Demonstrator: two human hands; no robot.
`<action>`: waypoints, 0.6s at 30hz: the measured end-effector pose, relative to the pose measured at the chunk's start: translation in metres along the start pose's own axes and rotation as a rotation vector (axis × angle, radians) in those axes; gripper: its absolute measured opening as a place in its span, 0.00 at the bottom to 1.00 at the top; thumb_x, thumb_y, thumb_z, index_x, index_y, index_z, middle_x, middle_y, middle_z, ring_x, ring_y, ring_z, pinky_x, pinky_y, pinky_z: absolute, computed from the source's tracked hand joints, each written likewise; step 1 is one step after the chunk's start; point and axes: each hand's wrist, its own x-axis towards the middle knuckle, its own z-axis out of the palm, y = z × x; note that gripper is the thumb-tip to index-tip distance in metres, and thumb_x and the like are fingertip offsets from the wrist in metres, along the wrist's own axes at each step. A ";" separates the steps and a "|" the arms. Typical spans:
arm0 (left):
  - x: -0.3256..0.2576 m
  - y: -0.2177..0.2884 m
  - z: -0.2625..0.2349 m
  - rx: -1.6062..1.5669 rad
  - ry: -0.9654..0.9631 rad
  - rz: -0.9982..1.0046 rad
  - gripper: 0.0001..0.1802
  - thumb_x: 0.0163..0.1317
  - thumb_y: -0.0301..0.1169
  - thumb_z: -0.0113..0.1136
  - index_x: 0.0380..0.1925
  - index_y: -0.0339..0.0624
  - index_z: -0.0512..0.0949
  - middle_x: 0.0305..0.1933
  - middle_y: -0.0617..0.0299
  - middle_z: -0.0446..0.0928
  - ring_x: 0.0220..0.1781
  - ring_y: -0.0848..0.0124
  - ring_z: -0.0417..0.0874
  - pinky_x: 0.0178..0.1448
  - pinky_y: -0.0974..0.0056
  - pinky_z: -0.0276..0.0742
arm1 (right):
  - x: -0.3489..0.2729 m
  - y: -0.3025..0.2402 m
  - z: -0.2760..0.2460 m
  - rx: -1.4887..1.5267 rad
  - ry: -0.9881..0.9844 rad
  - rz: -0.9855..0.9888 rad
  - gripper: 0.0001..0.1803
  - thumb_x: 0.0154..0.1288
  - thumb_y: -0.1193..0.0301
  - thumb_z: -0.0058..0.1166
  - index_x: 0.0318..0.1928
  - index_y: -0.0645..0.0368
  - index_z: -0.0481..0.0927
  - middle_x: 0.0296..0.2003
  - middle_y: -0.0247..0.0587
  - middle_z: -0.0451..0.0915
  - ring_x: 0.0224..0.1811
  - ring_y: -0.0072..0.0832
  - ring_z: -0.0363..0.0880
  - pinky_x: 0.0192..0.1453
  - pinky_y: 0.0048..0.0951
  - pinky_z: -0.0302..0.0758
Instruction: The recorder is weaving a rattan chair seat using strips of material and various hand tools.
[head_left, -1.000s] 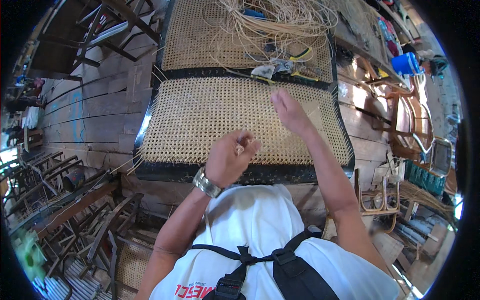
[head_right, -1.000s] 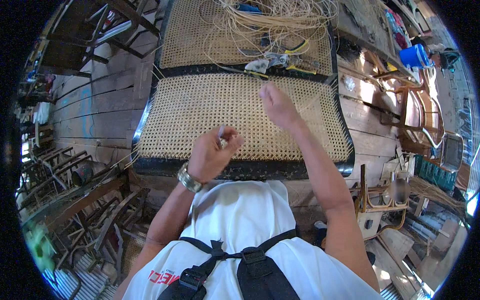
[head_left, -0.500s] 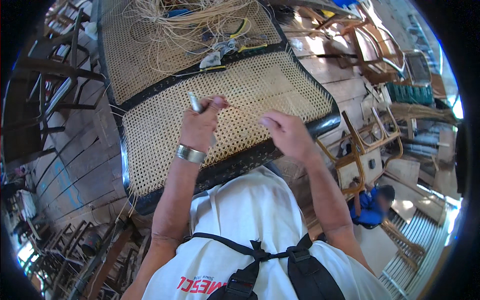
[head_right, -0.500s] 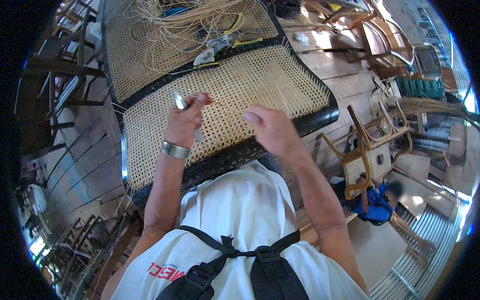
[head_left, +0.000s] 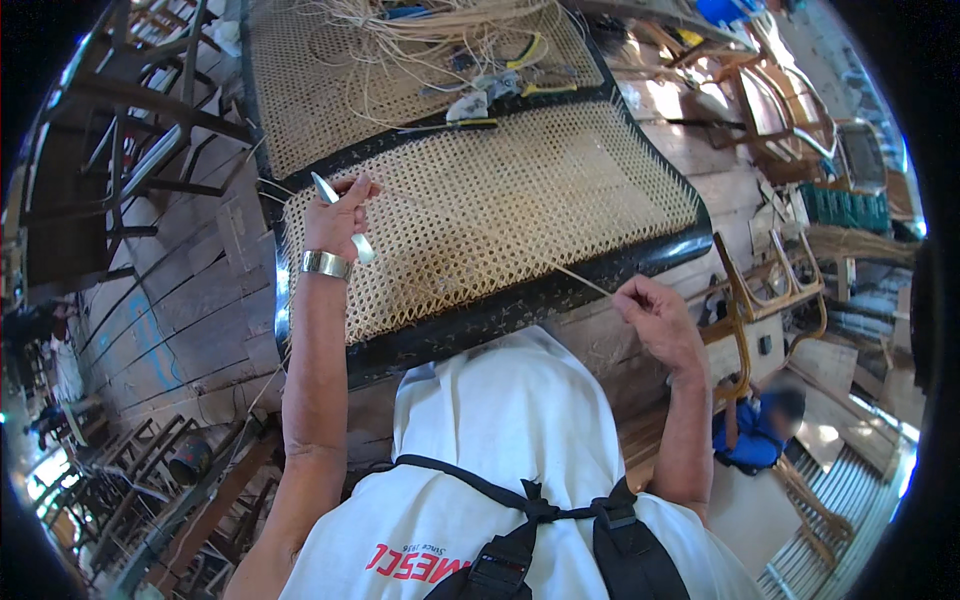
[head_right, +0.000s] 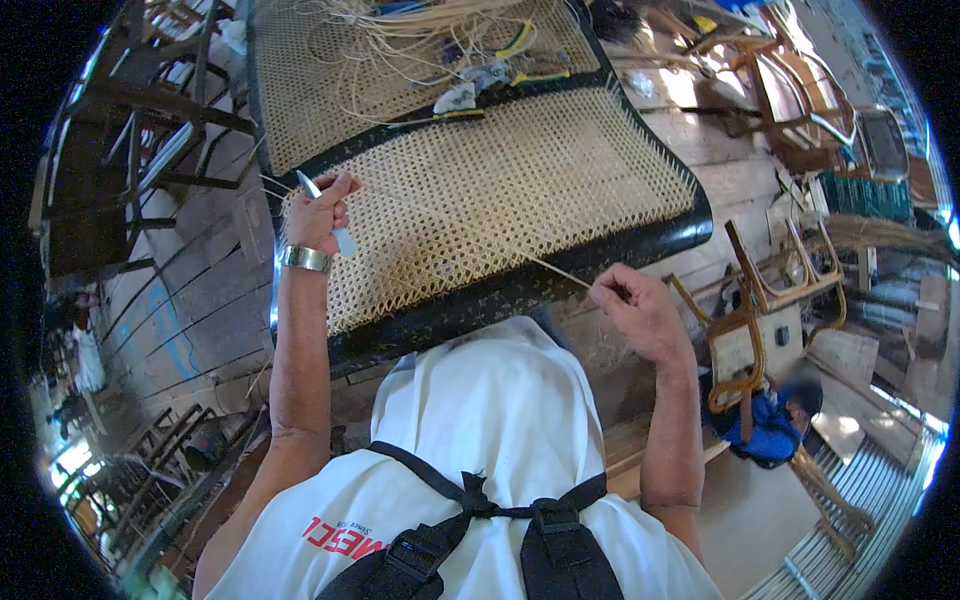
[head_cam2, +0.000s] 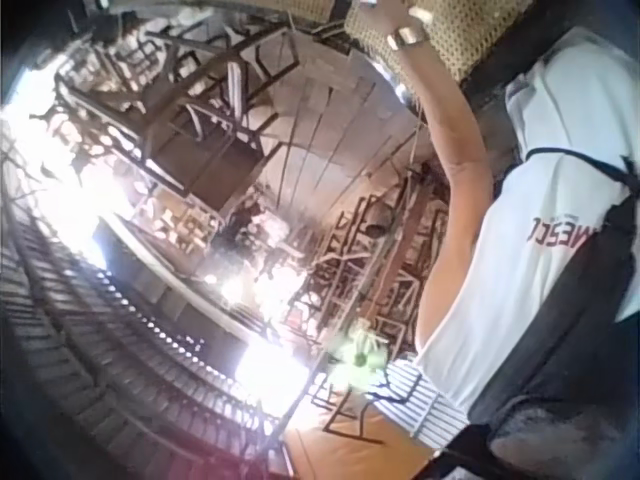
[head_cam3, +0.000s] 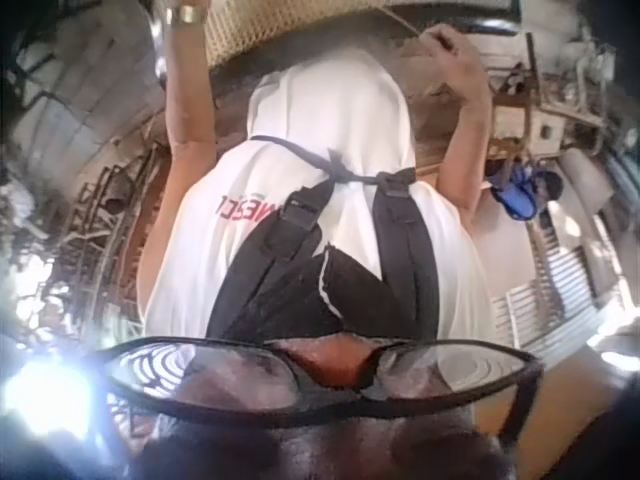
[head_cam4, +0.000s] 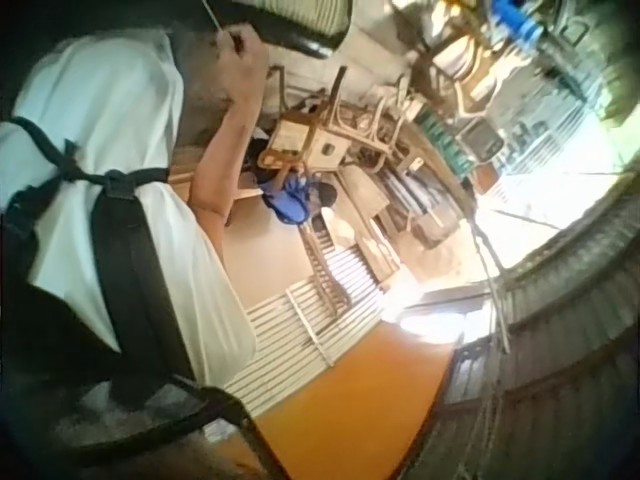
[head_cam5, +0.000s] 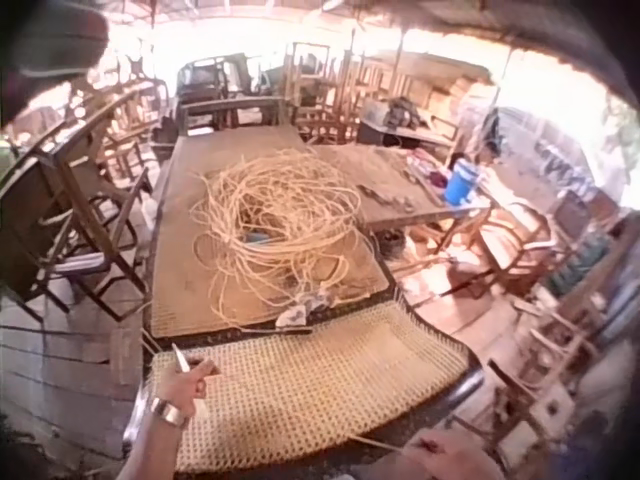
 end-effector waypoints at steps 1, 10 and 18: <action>-0.001 0.003 -0.005 0.013 -0.006 -0.012 0.11 0.63 0.30 0.72 0.40 0.39 0.79 0.35 0.54 0.87 0.18 0.84 0.69 0.19 0.76 0.63 | 0.001 0.002 -0.003 -0.006 -0.011 -0.019 0.06 0.70 0.71 0.59 0.37 0.61 0.81 0.26 0.25 0.75 0.30 0.14 0.71 0.35 0.22 0.70; -0.017 0.044 -0.053 0.359 0.076 0.056 0.11 0.70 0.35 0.63 0.42 0.37 0.81 0.36 0.57 0.86 0.20 0.83 0.69 0.20 0.75 0.62 | 0.021 0.009 0.017 0.037 -0.324 -0.020 0.08 0.68 0.70 0.60 0.41 0.62 0.84 0.28 0.30 0.80 0.32 0.17 0.73 0.39 0.24 0.73; -0.144 0.027 -0.031 0.285 0.186 0.179 0.11 0.68 0.32 0.64 0.44 0.36 0.80 0.36 0.57 0.86 0.17 0.85 0.67 0.19 0.75 0.59 | 0.146 -0.039 -0.013 -0.251 0.106 -0.473 0.14 0.71 0.61 0.57 0.46 0.59 0.84 0.32 0.46 0.85 0.33 0.36 0.85 0.42 0.37 0.77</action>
